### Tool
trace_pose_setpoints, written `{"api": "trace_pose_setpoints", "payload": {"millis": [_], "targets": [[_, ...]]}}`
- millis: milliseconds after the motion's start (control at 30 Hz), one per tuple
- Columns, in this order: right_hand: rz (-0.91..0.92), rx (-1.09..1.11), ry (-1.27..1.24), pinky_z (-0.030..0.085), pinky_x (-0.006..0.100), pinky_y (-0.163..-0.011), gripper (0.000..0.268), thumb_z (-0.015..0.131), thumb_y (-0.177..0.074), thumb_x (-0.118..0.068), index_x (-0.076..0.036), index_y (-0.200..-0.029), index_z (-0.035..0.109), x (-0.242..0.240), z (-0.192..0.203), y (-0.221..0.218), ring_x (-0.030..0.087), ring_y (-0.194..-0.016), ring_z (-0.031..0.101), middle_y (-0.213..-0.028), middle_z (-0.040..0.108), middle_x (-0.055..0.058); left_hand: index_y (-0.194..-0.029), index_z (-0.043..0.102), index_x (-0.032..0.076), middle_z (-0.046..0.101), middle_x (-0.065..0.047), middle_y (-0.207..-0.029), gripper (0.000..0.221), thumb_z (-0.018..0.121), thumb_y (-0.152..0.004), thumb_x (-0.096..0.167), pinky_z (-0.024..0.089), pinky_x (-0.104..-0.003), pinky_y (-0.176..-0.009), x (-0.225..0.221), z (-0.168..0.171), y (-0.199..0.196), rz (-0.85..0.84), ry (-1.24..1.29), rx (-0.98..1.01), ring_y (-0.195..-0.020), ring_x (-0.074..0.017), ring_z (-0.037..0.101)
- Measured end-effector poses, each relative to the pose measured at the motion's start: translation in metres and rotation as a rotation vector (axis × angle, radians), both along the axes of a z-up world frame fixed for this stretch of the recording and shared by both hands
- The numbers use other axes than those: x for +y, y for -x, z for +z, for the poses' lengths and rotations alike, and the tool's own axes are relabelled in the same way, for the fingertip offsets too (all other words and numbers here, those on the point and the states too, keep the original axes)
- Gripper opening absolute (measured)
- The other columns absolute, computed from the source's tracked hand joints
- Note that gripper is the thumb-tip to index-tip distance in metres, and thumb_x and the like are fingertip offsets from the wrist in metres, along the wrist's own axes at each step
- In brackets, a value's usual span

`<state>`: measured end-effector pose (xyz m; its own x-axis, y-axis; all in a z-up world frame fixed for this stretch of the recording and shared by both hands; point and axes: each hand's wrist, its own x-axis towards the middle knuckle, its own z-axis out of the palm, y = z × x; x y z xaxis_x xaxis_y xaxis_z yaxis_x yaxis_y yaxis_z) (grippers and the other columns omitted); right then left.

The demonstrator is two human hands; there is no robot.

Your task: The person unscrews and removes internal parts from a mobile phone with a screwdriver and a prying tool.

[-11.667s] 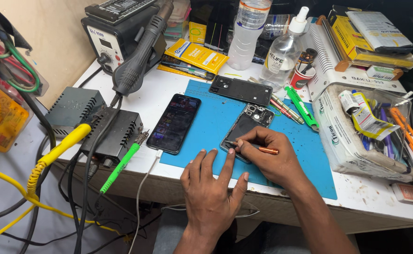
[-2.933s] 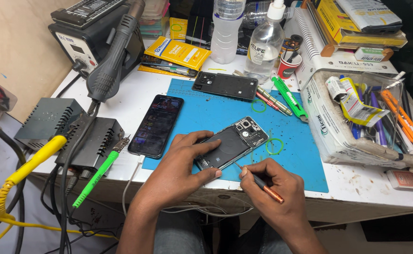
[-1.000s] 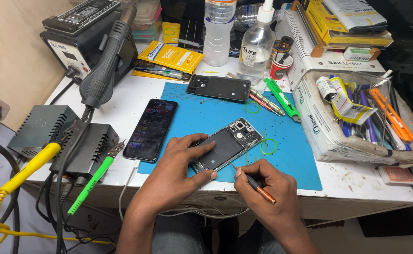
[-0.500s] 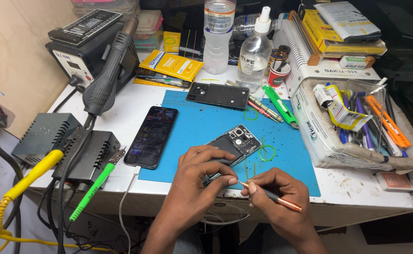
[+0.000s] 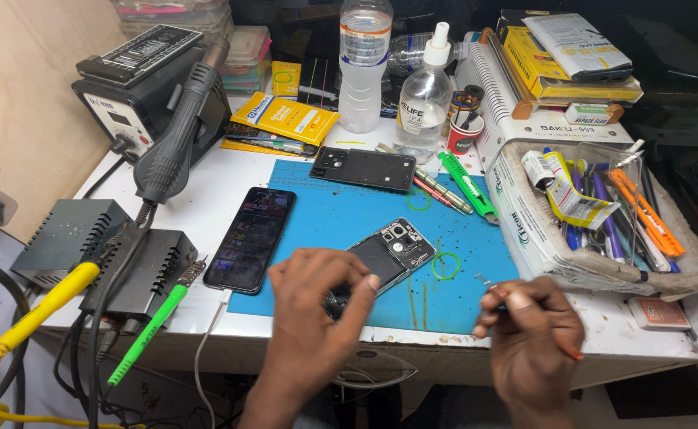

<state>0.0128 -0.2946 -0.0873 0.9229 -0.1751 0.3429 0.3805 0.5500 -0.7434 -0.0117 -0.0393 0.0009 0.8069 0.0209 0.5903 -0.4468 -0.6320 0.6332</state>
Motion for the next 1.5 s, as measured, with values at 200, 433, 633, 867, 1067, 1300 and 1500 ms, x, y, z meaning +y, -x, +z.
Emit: {"api": "trace_pose_setpoints", "payload": {"millis": [200,433,633,867,1067,1300,1500], "targets": [[-0.161,-0.061,0.273,0.058,0.034,-0.068,0.009,0.059,-0.102,-0.003,0.000,-0.110,0.062,-0.015,0.042,-0.016,0.019,-0.079,0.066,-0.096,0.069,0.017,-0.101,0.068,0.008,0.066,-0.008,-0.107,0.031,0.080,-0.085,0.031,0.034,-0.045,-0.094,-0.026,-0.007,0.003,-0.165,-0.148,0.106,-0.109,-0.0254,0.058],[-0.071,0.238,0.856,0.058,0.028,-0.062,0.015,0.071,-0.091,-0.008,0.004,-0.100,0.072,0.006,0.059,-0.047,0.013,-0.073,0.070,-0.087,0.077,0.013,-0.130,0.057,-0.010,0.058,-0.025,-0.127,0.077,0.085,-0.074,0.036,0.038,-0.053,-0.101,-0.001,-0.017,-0.021,0.088,-0.231,0.008,-0.122,-0.0422,0.050],[0.023,0.225,0.816,0.058,0.027,-0.063,0.017,0.071,-0.091,-0.010,0.004,-0.101,0.072,0.005,0.051,-0.060,0.012,-0.072,0.068,-0.087,0.076,0.009,-0.129,0.060,-0.003,0.063,-0.017,-0.124,0.069,0.086,-0.075,0.032,0.042,-0.048,-0.101,0.003,-0.021,-0.023,0.036,-0.160,0.152,-0.118,-0.0365,0.054],[-0.008,0.221,0.844,0.058,0.027,-0.064,0.017,0.072,-0.090,-0.009,0.004,-0.101,0.073,0.001,0.044,-0.054,0.011,-0.072,0.068,-0.086,0.075,0.011,-0.135,0.056,0.000,0.054,-0.021,-0.122,0.079,0.088,-0.064,0.015,0.038,-0.050,-0.096,-0.005,0.003,-0.031,0.044,-0.192,0.249,-0.112,-0.0414,0.050],[-0.054,0.215,0.787,0.058,0.026,-0.064,0.019,0.071,-0.090,-0.010,0.003,-0.103,0.071,-0.001,0.047,-0.051,0.010,-0.075,0.069,-0.088,0.077,0.010,-0.139,0.049,-0.003,0.049,-0.022,-0.122,0.082,0.087,-0.068,0.012,0.040,-0.050,-0.093,-0.011,0.012,-0.028,0.027,-0.234,0.294,-0.108,-0.0356,0.053],[-0.059,0.188,0.835,0.058,0.026,-0.064,0.019,0.073,-0.090,-0.010,0.002,-0.104,0.072,0.000,0.046,-0.051,0.011,-0.075,0.069,-0.088,0.077,0.010,-0.137,0.052,-0.005,0.052,-0.022,-0.124,0.081,0.087,-0.067,0.015,0.038,-0.048,-0.092,-0.005,0.002,-0.029,-0.019,-0.284,0.145,-0.109,-0.0350,0.052],[-0.065,0.172,0.769,0.061,0.028,-0.066,0.019,0.070,-0.090,-0.008,0.003,-0.106,0.069,0.000,0.048,-0.048,0.012,-0.083,0.073,-0.094,0.077,0.012,-0.142,0.052,-0.002,0.059,-0.016,-0.121,0.077,0.083,-0.073,0.012,0.039,-0.046,-0.091,-0.006,-0.001,-0.020,-0.056,-0.261,0.107,-0.107,-0.0305,0.053]]}}
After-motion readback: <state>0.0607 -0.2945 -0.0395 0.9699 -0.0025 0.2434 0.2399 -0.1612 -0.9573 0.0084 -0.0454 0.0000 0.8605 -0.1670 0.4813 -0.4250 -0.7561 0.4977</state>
